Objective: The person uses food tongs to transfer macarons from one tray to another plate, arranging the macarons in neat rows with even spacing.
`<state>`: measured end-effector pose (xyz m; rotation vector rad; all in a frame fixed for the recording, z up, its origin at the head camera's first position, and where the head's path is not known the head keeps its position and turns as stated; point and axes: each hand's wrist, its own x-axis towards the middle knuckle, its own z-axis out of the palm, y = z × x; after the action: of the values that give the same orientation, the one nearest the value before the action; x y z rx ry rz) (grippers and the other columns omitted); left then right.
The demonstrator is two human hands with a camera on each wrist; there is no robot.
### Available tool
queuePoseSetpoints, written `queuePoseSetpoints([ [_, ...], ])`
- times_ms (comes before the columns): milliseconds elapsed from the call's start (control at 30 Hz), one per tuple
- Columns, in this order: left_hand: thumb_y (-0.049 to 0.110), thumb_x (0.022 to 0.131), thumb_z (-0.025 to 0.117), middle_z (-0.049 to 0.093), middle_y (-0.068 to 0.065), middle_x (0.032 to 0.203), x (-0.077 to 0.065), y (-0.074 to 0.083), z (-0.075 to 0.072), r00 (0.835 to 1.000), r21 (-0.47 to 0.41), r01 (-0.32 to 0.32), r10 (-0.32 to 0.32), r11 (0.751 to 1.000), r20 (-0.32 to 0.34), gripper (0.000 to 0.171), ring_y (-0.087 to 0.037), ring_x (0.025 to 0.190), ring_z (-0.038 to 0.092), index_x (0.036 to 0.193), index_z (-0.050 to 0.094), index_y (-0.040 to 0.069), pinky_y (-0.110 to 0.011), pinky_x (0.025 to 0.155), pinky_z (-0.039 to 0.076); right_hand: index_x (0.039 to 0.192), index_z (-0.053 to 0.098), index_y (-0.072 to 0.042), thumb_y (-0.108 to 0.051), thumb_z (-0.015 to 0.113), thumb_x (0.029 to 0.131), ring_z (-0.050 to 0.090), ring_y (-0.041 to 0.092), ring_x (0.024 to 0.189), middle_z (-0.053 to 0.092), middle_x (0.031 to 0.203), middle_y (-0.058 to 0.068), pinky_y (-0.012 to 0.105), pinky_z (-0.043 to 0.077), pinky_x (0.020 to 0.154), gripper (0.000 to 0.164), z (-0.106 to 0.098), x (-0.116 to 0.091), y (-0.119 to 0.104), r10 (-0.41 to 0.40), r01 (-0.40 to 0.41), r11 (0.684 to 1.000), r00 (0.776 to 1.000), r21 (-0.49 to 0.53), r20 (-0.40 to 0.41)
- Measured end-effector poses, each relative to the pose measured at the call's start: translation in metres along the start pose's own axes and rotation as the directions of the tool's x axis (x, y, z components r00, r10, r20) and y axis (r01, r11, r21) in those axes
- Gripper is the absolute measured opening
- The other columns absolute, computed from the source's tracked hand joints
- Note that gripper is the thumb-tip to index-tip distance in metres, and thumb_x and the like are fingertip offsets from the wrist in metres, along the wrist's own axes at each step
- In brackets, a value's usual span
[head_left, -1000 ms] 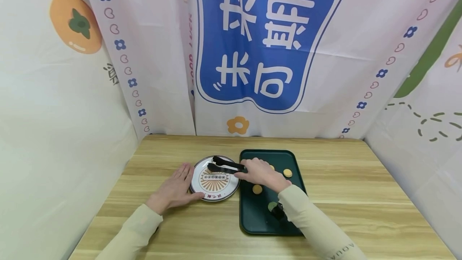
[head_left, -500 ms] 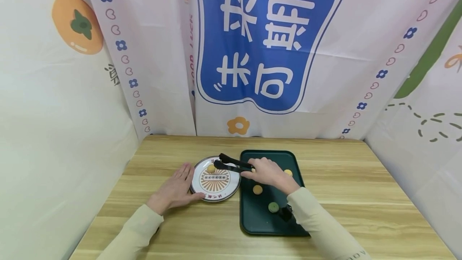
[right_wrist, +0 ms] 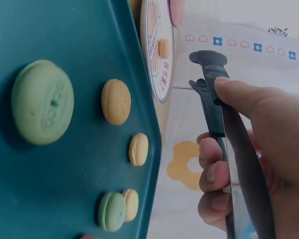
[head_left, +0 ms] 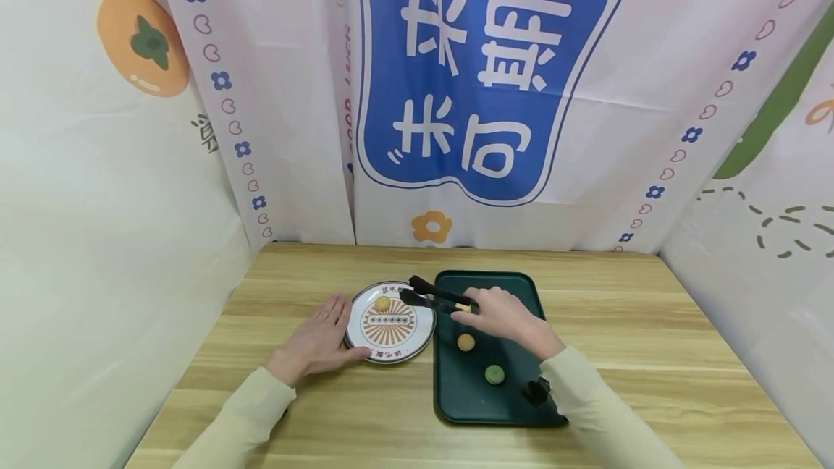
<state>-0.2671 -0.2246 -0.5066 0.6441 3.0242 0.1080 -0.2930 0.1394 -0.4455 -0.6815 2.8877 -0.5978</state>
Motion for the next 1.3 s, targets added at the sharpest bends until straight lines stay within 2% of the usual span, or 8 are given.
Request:
queuePoseSetpoints([
  [367,0.079,0.087,0.04,0.019,-0.028,0.16,0.001,0.004,-0.004,1.0,0.011,0.0,0.0,1.0,0.001,0.11,-0.04,0.151,0.016,0.152,0.022,-0.009,-0.05,0.124,0.021,0.128,0.062,-0.008,-0.051,0.065,0.091,0.051,0.008,0.049,0.054,0.061,-0.006,0.022,0.04,0.045,0.057,-0.006,-0.026,0.016,0.048,-0.048,0.999,0.999,-0.017,-0.014],
  [533,0.077,0.088,0.042,0.019,-0.029,0.159,0.0,0.003,-0.005,1.0,0.014,-0.004,0.004,1.0,0.001,0.109,-0.041,0.151,0.017,0.151,0.023,-0.011,-0.05,0.124,0.021,0.123,0.064,-0.01,-0.05,0.065,0.091,0.046,0.006,0.044,0.047,0.057,-0.006,0.02,0.034,0.041,0.051,-0.006,-0.034,0.023,0.029,-0.029,0.999,0.999,-0.015,-0.027],
  [667,0.076,0.088,0.042,0.02,-0.031,0.159,-0.001,0.002,-0.005,1.0,0.014,-0.008,0.008,1.0,0.0,0.109,-0.042,0.15,0.017,0.15,0.024,-0.012,-0.052,0.124,0.022,0.117,0.065,-0.009,-0.049,0.064,0.092,0.045,0.005,0.044,0.046,0.057,-0.006,0.019,0.035,0.042,0.047,-0.007,-0.039,0.029,0.015,-0.015,1.0,1.0,0.01,-0.025],
  [967,0.079,0.087,0.038,0.018,-0.029,0.16,-0.002,0.002,-0.005,1.0,0.026,0.007,-0.007,1.0,0.023,0.111,-0.04,0.151,0.016,0.152,0.021,-0.01,-0.049,0.125,0.02,0.117,0.064,-0.006,-0.05,0.064,0.092,0.049,0.006,0.051,0.053,0.062,-0.005,0.02,0.039,0.046,0.05,-0.011,-0.053,0.046,0.065,-0.065,0.997,0.998,0.035,-0.02],
  [1133,0.079,0.087,0.039,0.017,-0.028,0.16,-0.002,0.002,-0.005,1.0,0.012,0.013,-0.014,1.0,0.027,0.111,-0.04,0.151,0.015,0.152,0.021,-0.009,-0.05,0.125,0.02,0.122,0.063,-0.006,-0.048,0.064,0.092,0.046,0.008,0.047,0.048,0.058,-0.005,0.02,0.036,0.043,0.052,-0.014,-0.062,0.056,0.098,-0.096,0.994,0.995,0.049,-0.028],
  [1300,0.08,0.087,0.039,0.017,-0.028,0.161,-0.003,0.003,-0.006,0.999,0.013,0.012,-0.013,1.0,0.031,0.111,-0.039,0.152,0.014,0.152,0.021,-0.008,-0.048,0.125,0.019,0.113,0.066,-0.008,-0.047,0.067,0.09,0.048,0.009,0.053,0.051,0.064,-0.005,0.021,0.037,0.046,0.045,-0.016,-0.07,0.065,0.095,-0.094,0.995,0.994,0.019,-0.055],
])
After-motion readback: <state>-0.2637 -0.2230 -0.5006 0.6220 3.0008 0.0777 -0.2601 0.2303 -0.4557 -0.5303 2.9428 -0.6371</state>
